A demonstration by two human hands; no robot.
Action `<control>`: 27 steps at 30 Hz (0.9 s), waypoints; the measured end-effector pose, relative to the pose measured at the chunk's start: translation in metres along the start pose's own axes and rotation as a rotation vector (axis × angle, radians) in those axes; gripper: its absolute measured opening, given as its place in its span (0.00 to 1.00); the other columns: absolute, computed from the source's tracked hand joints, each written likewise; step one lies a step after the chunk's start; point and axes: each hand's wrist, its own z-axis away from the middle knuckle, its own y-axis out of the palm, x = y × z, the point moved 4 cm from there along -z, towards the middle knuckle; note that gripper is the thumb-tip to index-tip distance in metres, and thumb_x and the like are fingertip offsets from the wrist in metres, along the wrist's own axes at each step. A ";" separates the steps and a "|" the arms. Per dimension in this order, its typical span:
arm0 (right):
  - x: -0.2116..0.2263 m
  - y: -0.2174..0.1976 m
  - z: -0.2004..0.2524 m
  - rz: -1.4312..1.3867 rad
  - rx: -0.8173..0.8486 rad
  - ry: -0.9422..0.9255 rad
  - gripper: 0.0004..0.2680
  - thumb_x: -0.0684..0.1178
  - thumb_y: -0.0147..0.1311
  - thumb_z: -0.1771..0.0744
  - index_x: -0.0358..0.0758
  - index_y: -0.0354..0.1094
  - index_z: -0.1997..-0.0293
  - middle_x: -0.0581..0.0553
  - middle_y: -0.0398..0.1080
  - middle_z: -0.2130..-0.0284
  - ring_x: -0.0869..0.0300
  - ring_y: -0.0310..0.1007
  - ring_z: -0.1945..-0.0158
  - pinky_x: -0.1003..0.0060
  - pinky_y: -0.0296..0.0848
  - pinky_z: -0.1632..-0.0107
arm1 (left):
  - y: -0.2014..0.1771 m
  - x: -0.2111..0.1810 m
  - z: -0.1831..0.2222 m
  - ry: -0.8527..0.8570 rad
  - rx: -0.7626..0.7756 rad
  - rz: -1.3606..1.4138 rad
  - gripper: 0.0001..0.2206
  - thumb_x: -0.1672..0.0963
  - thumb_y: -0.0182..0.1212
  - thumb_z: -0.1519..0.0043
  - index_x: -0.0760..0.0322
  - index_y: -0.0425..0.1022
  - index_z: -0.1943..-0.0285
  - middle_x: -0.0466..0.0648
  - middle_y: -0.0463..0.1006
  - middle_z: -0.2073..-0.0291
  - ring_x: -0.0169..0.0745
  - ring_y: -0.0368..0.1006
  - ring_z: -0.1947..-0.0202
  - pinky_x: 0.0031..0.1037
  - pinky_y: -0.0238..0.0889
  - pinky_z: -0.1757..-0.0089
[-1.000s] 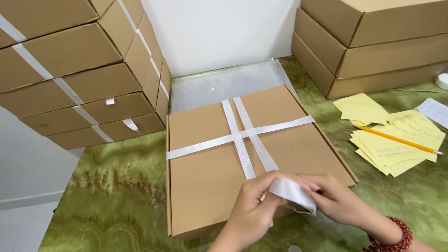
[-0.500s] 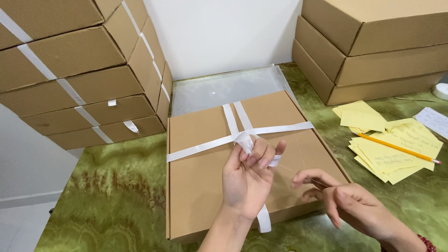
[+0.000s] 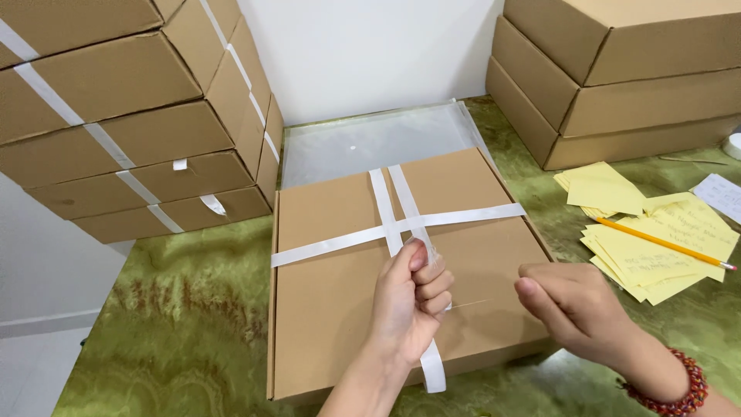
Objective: The person places a rolled blue item into a clear plastic bag, then puts the bagged item into a cardboard box. They close the box and tie it with a white ribbon, finishing with a bow on top.
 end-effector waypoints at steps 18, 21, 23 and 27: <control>0.016 -0.004 -0.019 0.094 -0.040 0.030 0.13 0.46 0.43 0.28 0.34 0.77 0.47 0.44 0.82 0.48 0.55 0.85 0.46 0.61 0.79 0.42 | -0.010 0.000 0.007 -0.001 0.307 -0.025 0.18 0.58 0.45 0.32 0.52 0.47 0.77 0.37 0.42 0.82 0.27 0.34 0.81 0.23 0.26 0.78; 0.025 -0.005 -0.016 -0.067 -0.045 0.104 0.15 0.48 0.42 0.28 0.36 0.81 0.58 0.44 0.86 0.57 0.55 0.88 0.50 0.64 0.83 0.46 | -0.010 0.001 0.010 -0.001 0.319 -0.058 0.20 0.57 0.45 0.31 0.53 0.44 0.78 0.40 0.42 0.82 0.30 0.34 0.80 0.26 0.25 0.76; 0.031 -0.007 -0.014 -0.161 -0.066 0.136 0.17 0.51 0.42 0.28 0.38 0.83 0.63 0.41 0.87 0.55 0.53 0.89 0.51 0.60 0.82 0.45 | -0.007 0.000 0.012 0.026 0.384 -0.122 0.18 0.57 0.44 0.32 0.54 0.45 0.77 0.40 0.44 0.82 0.31 0.35 0.79 0.27 0.28 0.75; 0.032 -0.013 -0.009 -0.214 -0.107 0.165 0.17 0.51 0.43 0.28 0.36 0.82 0.65 0.34 0.77 0.41 0.50 0.76 0.37 0.55 0.76 0.35 | -0.001 -0.001 0.018 0.053 0.428 -0.150 0.18 0.57 0.43 0.32 0.54 0.47 0.77 0.40 0.48 0.82 0.30 0.38 0.79 0.26 0.31 0.74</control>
